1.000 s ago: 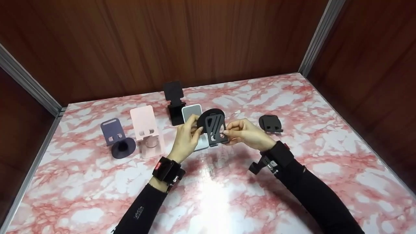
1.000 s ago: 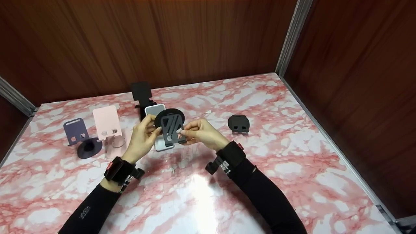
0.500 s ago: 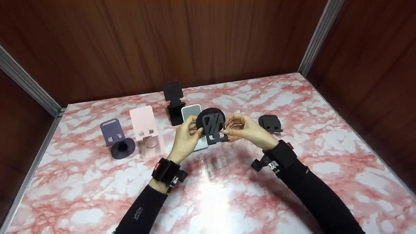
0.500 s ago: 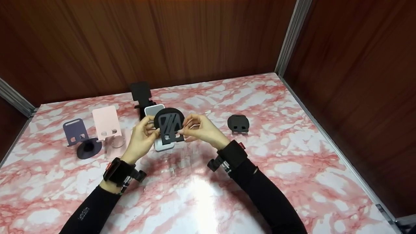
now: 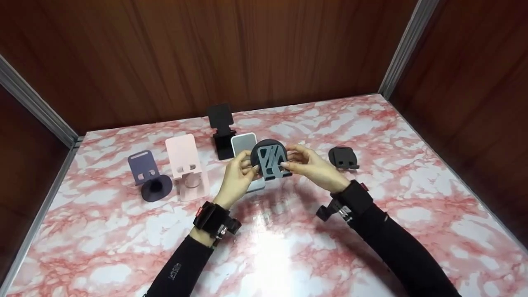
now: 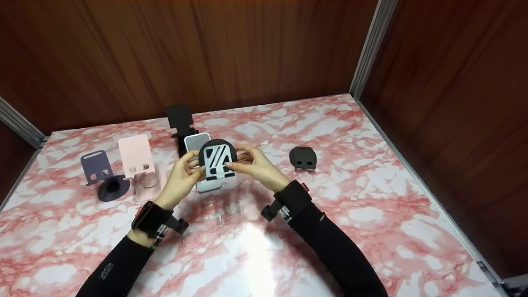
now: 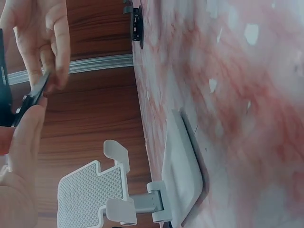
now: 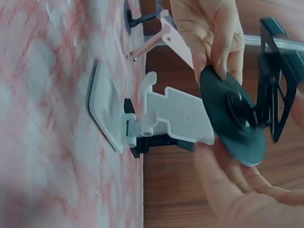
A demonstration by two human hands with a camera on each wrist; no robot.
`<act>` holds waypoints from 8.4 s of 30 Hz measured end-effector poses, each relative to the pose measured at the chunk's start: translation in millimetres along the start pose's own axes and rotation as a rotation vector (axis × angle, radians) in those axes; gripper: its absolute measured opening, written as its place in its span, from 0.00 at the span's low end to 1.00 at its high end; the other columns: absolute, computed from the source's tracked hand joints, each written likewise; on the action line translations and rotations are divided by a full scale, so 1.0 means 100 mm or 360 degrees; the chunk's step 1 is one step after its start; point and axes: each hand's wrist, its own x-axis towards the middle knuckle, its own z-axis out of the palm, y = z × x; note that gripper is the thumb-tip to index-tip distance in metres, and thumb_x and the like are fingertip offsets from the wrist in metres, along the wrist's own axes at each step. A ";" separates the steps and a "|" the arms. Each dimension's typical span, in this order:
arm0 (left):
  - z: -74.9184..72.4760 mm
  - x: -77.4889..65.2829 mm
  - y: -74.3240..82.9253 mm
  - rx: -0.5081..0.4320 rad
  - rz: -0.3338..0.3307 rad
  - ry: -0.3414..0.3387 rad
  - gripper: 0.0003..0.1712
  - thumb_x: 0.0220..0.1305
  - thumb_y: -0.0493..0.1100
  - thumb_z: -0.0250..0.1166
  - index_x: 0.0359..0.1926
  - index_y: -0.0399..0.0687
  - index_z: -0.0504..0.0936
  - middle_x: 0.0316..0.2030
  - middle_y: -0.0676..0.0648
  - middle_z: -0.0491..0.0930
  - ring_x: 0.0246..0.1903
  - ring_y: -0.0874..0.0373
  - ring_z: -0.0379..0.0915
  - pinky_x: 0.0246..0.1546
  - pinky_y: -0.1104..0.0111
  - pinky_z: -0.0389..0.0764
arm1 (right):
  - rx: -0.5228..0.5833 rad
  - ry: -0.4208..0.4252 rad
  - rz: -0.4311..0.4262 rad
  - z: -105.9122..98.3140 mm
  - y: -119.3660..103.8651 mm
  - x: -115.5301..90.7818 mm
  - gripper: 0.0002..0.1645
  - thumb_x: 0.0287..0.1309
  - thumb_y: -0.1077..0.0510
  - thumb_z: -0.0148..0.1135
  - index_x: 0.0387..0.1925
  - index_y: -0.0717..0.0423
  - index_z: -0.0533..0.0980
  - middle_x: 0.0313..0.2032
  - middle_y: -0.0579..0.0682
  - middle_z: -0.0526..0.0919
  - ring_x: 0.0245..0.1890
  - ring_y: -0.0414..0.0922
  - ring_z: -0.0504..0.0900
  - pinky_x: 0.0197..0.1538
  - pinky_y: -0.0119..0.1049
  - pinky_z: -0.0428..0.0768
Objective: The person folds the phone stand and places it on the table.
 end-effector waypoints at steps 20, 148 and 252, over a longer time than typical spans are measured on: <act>0.01 -0.02 0.03 -0.0065 -0.0188 -0.0082 0.20 0.76 0.36 0.62 0.63 0.30 0.76 0.53 0.29 0.88 0.42 0.61 0.88 0.49 0.68 0.94 | 0.0376 -0.0018 0.0011 0.07 0.05 0.00 0.20 0.74 0.68 0.58 0.63 0.54 0.72 0.48 0.45 0.80 0.46 0.37 0.82 0.47 0.25 0.86; -0.10 -0.39 0.21 0.1357 0.0564 0.0010 0.45 0.81 0.53 0.60 0.86 0.38 0.54 0.87 0.33 0.51 0.88 0.31 0.40 0.89 0.36 0.44 | 0.0313 0.0005 0.0086 -0.30 0.08 -0.04 0.20 0.79 0.70 0.54 0.66 0.59 0.68 0.43 0.41 0.87 0.41 0.35 0.88 0.49 0.27 0.89; -0.54 -0.51 -0.16 0.1442 0.0191 -0.0098 0.46 0.81 0.48 0.60 0.86 0.32 0.49 0.86 0.28 0.47 0.87 0.27 0.38 0.87 0.31 0.41 | -0.1866 0.0429 -0.0098 -0.27 0.19 0.12 0.40 0.79 0.53 0.61 0.84 0.59 0.60 0.84 0.67 0.60 0.85 0.71 0.53 0.81 0.80 0.59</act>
